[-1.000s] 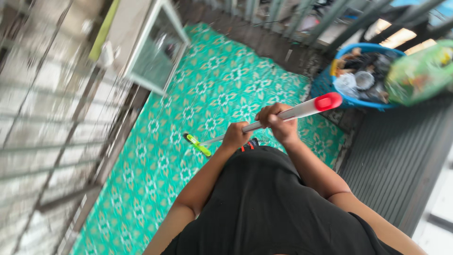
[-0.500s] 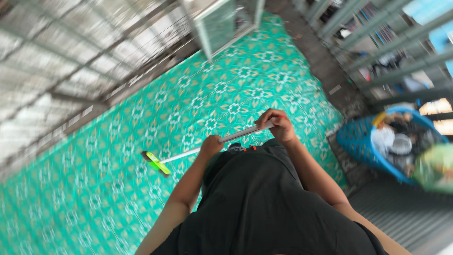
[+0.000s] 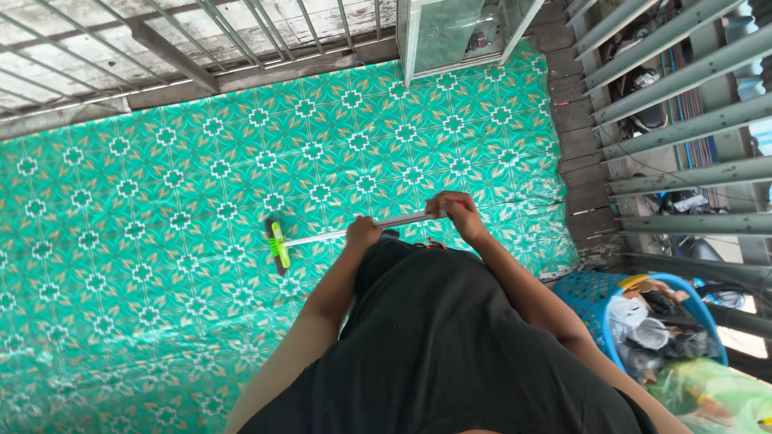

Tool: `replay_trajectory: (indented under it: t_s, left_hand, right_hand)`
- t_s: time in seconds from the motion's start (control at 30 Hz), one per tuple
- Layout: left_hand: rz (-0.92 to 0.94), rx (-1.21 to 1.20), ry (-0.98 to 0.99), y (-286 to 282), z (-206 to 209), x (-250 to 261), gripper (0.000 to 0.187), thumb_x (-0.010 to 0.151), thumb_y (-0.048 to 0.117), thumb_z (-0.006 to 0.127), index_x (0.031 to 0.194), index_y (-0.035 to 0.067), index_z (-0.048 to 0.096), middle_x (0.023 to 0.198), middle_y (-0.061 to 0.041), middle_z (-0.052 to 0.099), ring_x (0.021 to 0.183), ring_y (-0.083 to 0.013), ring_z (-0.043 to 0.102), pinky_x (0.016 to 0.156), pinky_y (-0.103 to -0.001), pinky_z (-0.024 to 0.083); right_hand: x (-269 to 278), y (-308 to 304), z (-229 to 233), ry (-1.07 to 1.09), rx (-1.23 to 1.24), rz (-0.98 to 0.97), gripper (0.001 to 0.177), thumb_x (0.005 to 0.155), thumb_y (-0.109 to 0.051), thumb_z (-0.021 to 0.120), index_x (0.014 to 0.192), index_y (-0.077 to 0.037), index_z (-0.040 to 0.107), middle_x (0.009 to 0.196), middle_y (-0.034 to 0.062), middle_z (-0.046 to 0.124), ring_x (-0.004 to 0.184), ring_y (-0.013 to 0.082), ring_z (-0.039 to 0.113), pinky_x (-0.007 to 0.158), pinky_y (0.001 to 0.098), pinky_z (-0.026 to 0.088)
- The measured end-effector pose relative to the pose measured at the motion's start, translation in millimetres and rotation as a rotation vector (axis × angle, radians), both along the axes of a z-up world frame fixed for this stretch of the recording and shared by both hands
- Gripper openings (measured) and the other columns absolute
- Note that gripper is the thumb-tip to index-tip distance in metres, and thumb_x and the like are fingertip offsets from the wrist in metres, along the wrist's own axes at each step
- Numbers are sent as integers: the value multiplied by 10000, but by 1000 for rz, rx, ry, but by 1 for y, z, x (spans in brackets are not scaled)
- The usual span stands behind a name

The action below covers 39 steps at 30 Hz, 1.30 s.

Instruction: The person mops a tiled floor using a mop with a green head and a white handle, moving it back and forth across the surface.

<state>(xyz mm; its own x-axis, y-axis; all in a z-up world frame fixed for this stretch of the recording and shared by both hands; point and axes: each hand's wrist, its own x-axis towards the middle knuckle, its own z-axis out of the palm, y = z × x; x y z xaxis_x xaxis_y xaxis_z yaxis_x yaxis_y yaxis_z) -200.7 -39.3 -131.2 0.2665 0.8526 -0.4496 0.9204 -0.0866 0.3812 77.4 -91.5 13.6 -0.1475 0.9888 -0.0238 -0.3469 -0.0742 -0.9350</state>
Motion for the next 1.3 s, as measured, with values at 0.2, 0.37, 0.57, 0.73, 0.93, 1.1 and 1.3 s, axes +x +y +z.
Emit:
replay_trajectory:
  t_s: [0.2,0.37,0.57,0.73,0.93,1.1,1.3]
  left_hand:
    - [-3,-225,-203,-27,-8,71,603,677,640,811,868,71,763,877,-161,747,860,-333,745,783,-438,588]
    - [-83,-312,-359,-43,-12,157,623,670,697,803,862,104,796,762,-89,747,781,-249,747,730,-384,568]
    - [-146,-309,-525,-64,-1,274,596,723,673,797,906,105,796,771,-69,740,754,-223,731,696,-367,557]
    - [-236,-431,-746,-71,18,320,452,861,557,739,1005,134,802,727,-61,706,672,-183,651,641,-347,513]
    - [-337,-431,-959,-81,13,354,421,877,491,740,1093,132,773,856,-38,762,811,-141,699,748,-337,554]
    - [-403,-506,-975,-78,19,364,351,915,411,748,1092,108,755,961,-46,772,901,-139,702,800,-342,563]
    - [-421,-434,-894,-78,26,366,199,931,282,703,1011,101,685,908,-49,729,872,-161,692,755,-367,557]
  right_hand:
    - [57,-43,50,-111,37,-112,361,1044,-126,438,767,23,616,788,116,633,781,223,614,991,452,544]
    - [115,-69,85,-68,85,-203,389,1069,-121,440,699,-19,505,720,124,576,686,204,535,754,411,494]
    - [158,-86,157,-19,234,-449,149,1037,-65,479,917,23,497,650,76,518,582,188,519,629,401,500]
    - [163,-92,205,-254,258,-425,366,1103,-72,472,742,-14,484,634,63,494,575,150,485,607,339,452]
    - [146,-98,223,-431,235,-431,363,1075,-75,523,718,-19,492,625,41,526,559,93,485,532,276,391]
    - [129,-98,217,-653,210,-443,342,1047,-103,591,720,-20,540,639,13,564,579,68,488,528,274,380]
    - [102,-95,210,-877,238,-393,360,1039,-111,635,710,-11,528,573,67,510,520,106,431,501,309,352]
